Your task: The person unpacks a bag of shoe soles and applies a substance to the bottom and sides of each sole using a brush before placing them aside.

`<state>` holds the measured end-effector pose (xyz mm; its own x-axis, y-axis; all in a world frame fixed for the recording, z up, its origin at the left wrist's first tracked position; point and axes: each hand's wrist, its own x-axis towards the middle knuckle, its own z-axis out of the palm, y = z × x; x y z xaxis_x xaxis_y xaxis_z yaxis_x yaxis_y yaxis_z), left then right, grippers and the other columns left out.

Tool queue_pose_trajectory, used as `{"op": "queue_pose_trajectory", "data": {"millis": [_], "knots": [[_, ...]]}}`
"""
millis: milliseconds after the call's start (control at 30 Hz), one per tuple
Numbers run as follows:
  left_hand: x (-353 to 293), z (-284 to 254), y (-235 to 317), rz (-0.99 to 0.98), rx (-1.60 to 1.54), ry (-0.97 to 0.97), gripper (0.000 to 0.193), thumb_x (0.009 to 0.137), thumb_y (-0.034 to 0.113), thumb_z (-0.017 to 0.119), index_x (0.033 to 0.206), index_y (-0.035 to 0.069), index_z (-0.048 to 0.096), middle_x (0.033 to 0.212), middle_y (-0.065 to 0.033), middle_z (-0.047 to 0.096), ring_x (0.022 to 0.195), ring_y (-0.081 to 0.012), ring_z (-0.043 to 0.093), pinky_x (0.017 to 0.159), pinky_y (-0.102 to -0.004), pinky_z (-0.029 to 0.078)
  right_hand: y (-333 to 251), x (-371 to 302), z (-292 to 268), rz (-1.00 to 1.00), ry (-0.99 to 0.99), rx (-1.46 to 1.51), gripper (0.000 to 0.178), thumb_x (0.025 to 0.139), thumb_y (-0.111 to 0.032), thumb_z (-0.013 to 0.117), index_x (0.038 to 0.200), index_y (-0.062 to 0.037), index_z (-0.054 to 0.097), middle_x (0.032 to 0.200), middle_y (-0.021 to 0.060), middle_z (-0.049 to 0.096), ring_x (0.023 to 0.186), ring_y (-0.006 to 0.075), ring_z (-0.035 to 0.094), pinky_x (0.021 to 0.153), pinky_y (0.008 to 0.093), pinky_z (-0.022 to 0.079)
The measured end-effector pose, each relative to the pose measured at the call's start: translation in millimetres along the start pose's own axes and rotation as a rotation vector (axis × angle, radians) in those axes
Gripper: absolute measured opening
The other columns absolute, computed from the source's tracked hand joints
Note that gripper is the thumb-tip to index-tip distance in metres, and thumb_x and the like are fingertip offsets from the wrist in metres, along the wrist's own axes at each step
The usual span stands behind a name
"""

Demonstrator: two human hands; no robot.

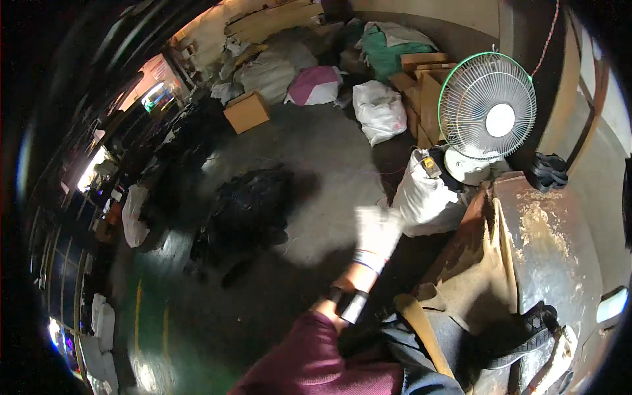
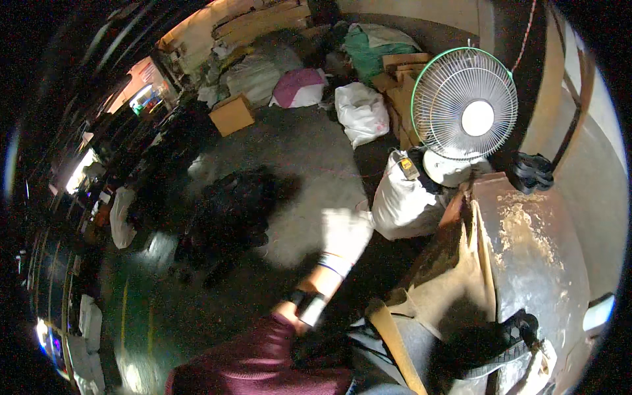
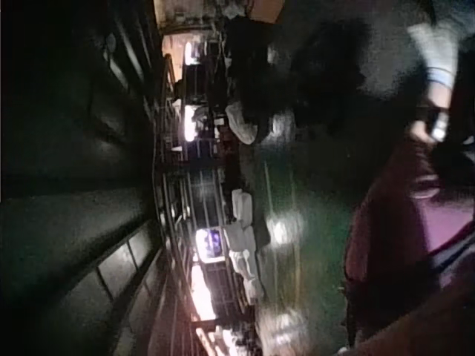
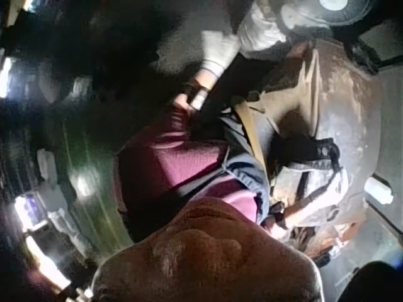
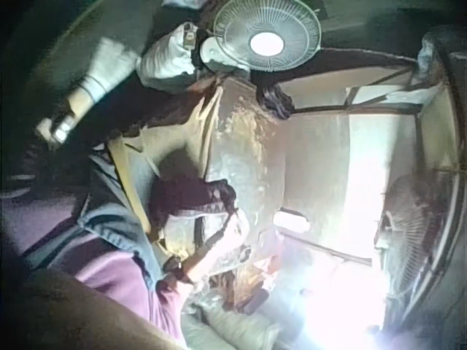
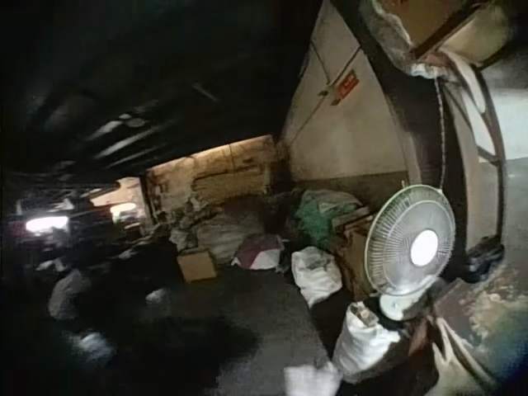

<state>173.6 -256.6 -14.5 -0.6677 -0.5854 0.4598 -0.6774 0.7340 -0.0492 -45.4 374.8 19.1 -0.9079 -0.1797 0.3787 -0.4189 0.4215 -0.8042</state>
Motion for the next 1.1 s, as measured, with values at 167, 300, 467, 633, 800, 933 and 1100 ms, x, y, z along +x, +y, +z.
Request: {"op": "queue_pose_trajectory", "data": {"millis": [167, 300, 467, 633, 800, 933, 1100], "knots": [[-76.3, 24.8, 229.9, 0.146, -1.934, -0.672, 0.054, 0.099, 0.024, 0.07, 0.144, 0.001, 0.051, 0.138, -0.0099, 0.059, 0.127, -0.0208, 0.055, 0.109, -0.0369, 0.046, 6.0, 5.9, -3.1, -0.032, 0.009, 0.078, 0.033, 0.105, -0.018, 0.062, 0.127, 0.004, 0.069, 0.126, 0.0149, 0.072, 0.114, 0.0251, 0.068, 0.107, 0.0374, 0.05], [-113.8, -51.4, 318.0, 0.741, -1.19, -0.984, 0.107, 0.088, 0.043, 0.083, 0.166, -0.002, 0.025, 0.167, -0.0321, 0.032, 0.155, -0.0429, 0.033, 0.129, -0.0447, 0.026, -12.2, -22.3, -42.5, 0.025, 0.138, -0.111, 0.036, 0.101, -0.019, 0.065, 0.131, 0.0001, 0.07, 0.13, 0.0191, 0.071, 0.118, 0.0306, 0.068, 0.11, 0.0423, 0.05], [-112.9, -37.6, 325.2, 0.781, -1.168, -0.795, 0.109, 0.084, 0.048, 0.085, 0.16, -0.008, 0.033, 0.165, -0.0356, 0.031, 0.157, -0.0462, 0.028, 0.13, -0.0472, 0.024, -46.5, -39.1, -73.7, 0.081, 0.15, -0.753, 0.042, 0.097, -0.02, 0.069, 0.136, -0.0049, 0.071, 0.136, 0.0242, 0.069, 0.122, 0.0374, 0.067, 0.114, 0.0485, 0.049], [-101.7, -78.5, 349.8, 0.691, -0.891, -0.929, 0.116, 0.078, 0.037, 0.091, 0.165, -0.003, 0.025, 0.16, -0.0316, 0.043, 0.147, -0.0445, 0.044, 0.122, -0.0497, 0.039, -64.8, -74.9, -86.3, 0.053, 0.586, -0.244, 0.023, 0.101, -0.015, 0.064, 0.118, -0.0038, 0.076, 0.12, 0.0119, 0.075, 0.113, 0.0252, 0.068, 0.103, 0.0381, 0.051], [-82.2, -45.8, 357.1, 0.523, -1.464, -1.438, 0.118, 0.078, 0.02, 0.088, 0.17, 0.004, 0.015, 0.15, -0.0221, 0.052, 0.132, -0.0324, 0.056, 0.11, -0.0405, 0.049, -20.1, -96.5, -139.7, -0.131, 0.512, -1.166, 0.032, 0.09, -0.01, 0.067, 0.121, -0.0095, 0.074, 0.118, 0.0116, 0.074, 0.111, 0.0308, 0.068, 0.1, 0.0419, 0.054], [-33.6, -76.8, 348.3, 0.311, -1.481, -1.707, 0.108, 0.083, 0.007, 0.078, 0.171, 0.019, 0.016, 0.107, -0.0031, 0.056, 0.077, -0.0115, 0.061, 0.063, -0.0252, 0.054, 10.2, -85.8, -154.7, -0.119, 0.682, -0.784, 0.016, 0.096, -0.016, 0.067, 0.106, -0.0096, 0.077, 0.106, 0.0094, 0.076, 0.101, 0.0249, 0.072, 0.094, 0.0363, 0.055], [38.2, -86.9, 363.6, 1.38, -0.921, -0.262, 0.1, 0.072, 0.004, 0.072, 0.166, 0.015, 0.038, 0.167, -0.0173, 0.039, 0.158, -0.0353, 0.03, 0.13, -0.05, 0.021, 15.3, -58.0, -159.0, 0.209, 0.495, -0.942, 0.02, 0.087, -0.027, 0.073, 0.103, -0.016, 0.08, 0.09, 0.0088, 0.079, 0.081, 0.029, 0.074, 0.082, 0.0382, 0.057]]}}
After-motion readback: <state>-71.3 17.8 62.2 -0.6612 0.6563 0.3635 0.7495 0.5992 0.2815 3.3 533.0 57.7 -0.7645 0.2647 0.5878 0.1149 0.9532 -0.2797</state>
